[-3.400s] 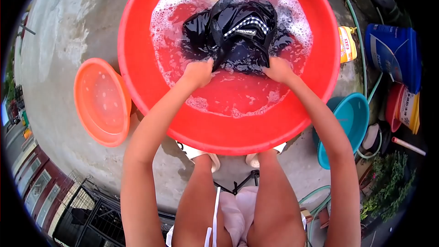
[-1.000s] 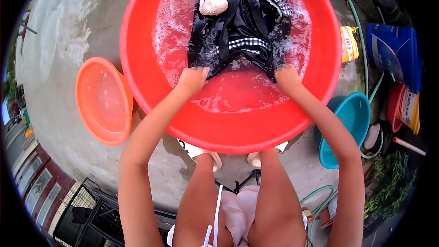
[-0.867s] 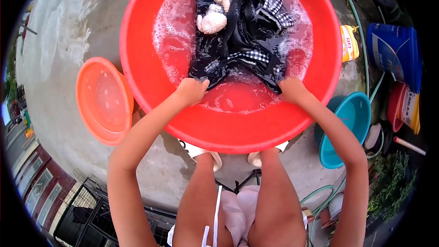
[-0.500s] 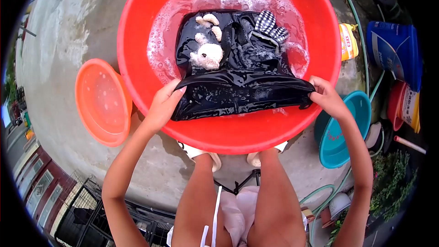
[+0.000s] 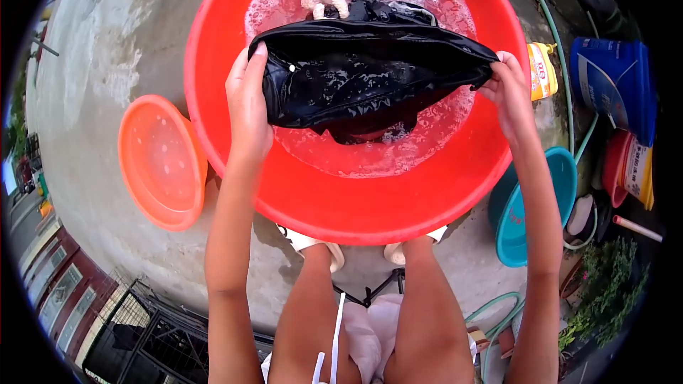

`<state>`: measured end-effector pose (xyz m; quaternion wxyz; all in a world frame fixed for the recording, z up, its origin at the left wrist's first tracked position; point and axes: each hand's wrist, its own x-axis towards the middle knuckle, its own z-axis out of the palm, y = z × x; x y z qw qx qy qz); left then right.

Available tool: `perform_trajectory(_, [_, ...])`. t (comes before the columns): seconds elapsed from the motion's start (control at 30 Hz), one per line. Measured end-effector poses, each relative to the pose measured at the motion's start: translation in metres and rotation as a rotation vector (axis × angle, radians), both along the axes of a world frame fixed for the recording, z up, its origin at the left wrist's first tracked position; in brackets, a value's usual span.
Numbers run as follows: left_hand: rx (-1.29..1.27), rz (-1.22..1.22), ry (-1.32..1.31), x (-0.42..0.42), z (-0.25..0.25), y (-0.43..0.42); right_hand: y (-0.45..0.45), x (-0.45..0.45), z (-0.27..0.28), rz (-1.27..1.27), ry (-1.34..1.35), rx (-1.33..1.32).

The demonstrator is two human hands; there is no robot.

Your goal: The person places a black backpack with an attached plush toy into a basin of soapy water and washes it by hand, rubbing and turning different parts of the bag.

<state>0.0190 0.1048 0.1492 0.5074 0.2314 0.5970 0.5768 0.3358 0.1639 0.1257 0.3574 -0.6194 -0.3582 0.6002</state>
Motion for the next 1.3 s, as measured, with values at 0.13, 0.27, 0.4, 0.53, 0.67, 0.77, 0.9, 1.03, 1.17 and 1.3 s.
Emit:
perform_trajectory(0.13, [-0.093, 0.092, -0.114, 0.02, -0.023, 0.007, -0.01, -0.015, -0.033, -0.104, 0.203, -0.12])
perform_trajectory(0.27, [-0.147, -0.123, -0.031, 0.043, -0.071, 0.004, -0.025, -0.048, -0.053, -0.006, 0.223, -0.182])
perform_trajectory(0.4, [-0.283, -0.354, 0.24, 0.066, -0.13, -0.009, -0.04, -0.077, -0.091, 0.172, 0.093, -0.148])
perform_trajectory(0.53, [-0.39, -0.331, 0.193, 0.067, -0.143, -0.023, -0.047, -0.078, -0.117, 0.068, 0.164, -0.305])
perform_trajectory(0.67, [-0.397, -0.255, -0.043, 0.036, -0.121, -0.023, -0.052, -0.055, -0.093, -0.023, 0.285, -0.351])
perform_trajectory(0.77, [-0.418, -0.217, -0.123, 0.003, -0.102, -0.025, -0.06, -0.025, -0.086, 0.042, 0.166, -0.314])
perform_trajectory(0.9, [-0.438, -0.251, 0.015, -0.013, -0.058, -0.031, -0.06, -0.02, -0.043, 0.127, 0.086, -0.305])
perform_trajectory(1.03, [-0.359, -0.265, 0.22, -0.011, -0.038, -0.045, -0.056, -0.02, -0.027, 0.25, 0.025, -0.22])
perform_trajectory(1.17, [-0.291, -0.226, 0.336, -0.023, 0.001, -0.038, -0.044, -0.02, 0.036, 0.391, -0.23, -0.187])
perform_trajectory(1.3, [-0.233, -0.123, 0.431, -0.033, 0.064, -0.03, -0.036, -0.022, 0.107, 0.359, -0.262, -0.188])
